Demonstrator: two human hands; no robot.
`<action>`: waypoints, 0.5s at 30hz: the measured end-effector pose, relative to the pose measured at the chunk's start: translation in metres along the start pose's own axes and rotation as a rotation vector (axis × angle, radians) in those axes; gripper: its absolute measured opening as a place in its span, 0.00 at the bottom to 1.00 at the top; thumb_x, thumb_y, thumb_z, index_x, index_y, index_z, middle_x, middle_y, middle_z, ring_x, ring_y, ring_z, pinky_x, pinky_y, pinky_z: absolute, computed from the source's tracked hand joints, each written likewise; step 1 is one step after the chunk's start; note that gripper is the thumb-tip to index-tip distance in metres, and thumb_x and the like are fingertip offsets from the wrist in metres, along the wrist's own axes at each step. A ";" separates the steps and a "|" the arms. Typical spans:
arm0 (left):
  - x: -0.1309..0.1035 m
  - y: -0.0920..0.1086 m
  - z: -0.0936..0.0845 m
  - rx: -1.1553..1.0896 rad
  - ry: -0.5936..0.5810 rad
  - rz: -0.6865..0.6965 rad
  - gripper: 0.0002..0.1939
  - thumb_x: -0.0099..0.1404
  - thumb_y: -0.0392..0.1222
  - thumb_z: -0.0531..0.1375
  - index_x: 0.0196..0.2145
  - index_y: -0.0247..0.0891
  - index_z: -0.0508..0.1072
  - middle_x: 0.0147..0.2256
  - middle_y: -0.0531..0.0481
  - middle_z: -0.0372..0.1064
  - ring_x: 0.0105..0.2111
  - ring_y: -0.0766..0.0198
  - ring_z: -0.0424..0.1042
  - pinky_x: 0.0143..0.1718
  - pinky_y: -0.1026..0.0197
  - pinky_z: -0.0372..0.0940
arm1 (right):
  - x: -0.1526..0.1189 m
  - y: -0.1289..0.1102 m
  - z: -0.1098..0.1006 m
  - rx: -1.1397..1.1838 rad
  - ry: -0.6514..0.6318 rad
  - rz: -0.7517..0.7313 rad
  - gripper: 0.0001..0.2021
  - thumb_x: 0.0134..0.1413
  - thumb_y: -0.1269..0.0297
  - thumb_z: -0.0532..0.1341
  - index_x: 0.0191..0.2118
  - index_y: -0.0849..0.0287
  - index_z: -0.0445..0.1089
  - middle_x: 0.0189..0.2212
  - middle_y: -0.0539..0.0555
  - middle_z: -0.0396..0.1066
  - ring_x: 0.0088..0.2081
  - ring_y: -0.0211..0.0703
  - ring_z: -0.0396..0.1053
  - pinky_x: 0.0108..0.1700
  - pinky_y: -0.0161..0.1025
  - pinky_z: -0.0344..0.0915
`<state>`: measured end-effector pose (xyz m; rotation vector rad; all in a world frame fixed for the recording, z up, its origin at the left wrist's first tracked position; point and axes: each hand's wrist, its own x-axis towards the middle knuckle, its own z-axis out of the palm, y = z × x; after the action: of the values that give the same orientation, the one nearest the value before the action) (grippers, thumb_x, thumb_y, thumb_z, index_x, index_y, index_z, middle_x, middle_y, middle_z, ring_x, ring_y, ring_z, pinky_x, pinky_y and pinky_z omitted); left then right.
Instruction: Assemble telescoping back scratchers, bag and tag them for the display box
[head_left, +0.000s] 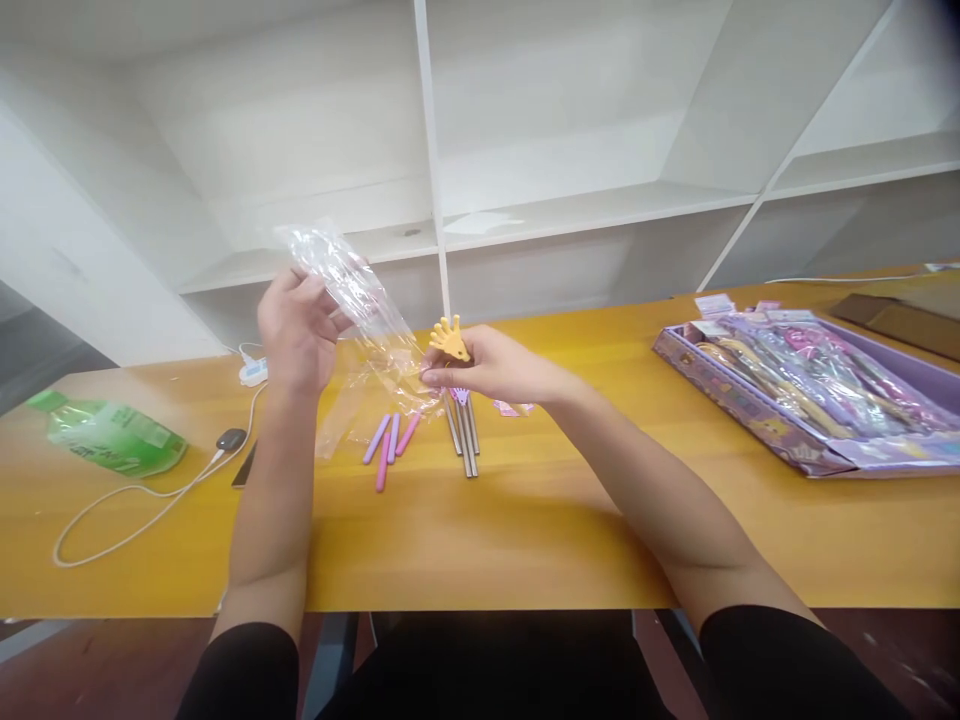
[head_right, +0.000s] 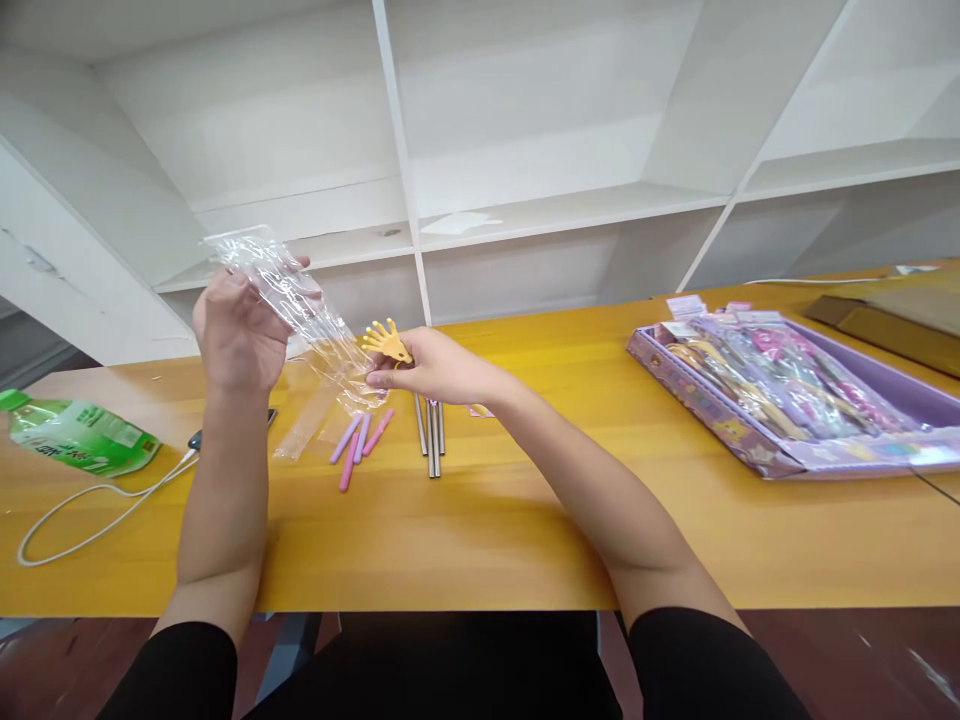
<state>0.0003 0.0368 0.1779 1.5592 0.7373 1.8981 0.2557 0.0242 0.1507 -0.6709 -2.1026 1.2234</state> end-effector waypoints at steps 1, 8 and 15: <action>0.001 -0.001 0.002 -0.024 -0.001 -0.002 0.19 0.68 0.58 0.72 0.40 0.42 0.75 0.46 0.45 0.81 0.47 0.50 0.85 0.43 0.52 0.83 | 0.000 0.001 -0.001 -0.013 0.000 0.009 0.14 0.65 0.51 0.72 0.39 0.57 0.77 0.38 0.54 0.81 0.39 0.43 0.77 0.43 0.42 0.70; 0.012 -0.013 -0.007 -0.045 0.126 0.025 0.20 0.66 0.56 0.74 0.41 0.44 0.71 0.50 0.46 0.82 0.51 0.52 0.84 0.49 0.52 0.82 | 0.002 0.011 -0.015 -0.115 0.044 0.079 0.13 0.62 0.52 0.72 0.38 0.57 0.79 0.37 0.54 0.82 0.38 0.44 0.77 0.43 0.43 0.70; 0.032 -0.026 -0.034 -0.076 0.206 0.007 0.13 0.71 0.50 0.68 0.38 0.43 0.69 0.50 0.51 0.83 0.47 0.59 0.85 0.50 0.55 0.81 | -0.005 0.004 -0.033 -0.325 0.026 0.150 0.12 0.63 0.54 0.69 0.33 0.57 0.79 0.29 0.50 0.75 0.32 0.39 0.68 0.38 0.40 0.60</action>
<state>-0.0363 0.0762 0.1746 1.3360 0.7378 2.0885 0.2834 0.0420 0.1593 -0.9980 -2.2862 0.9495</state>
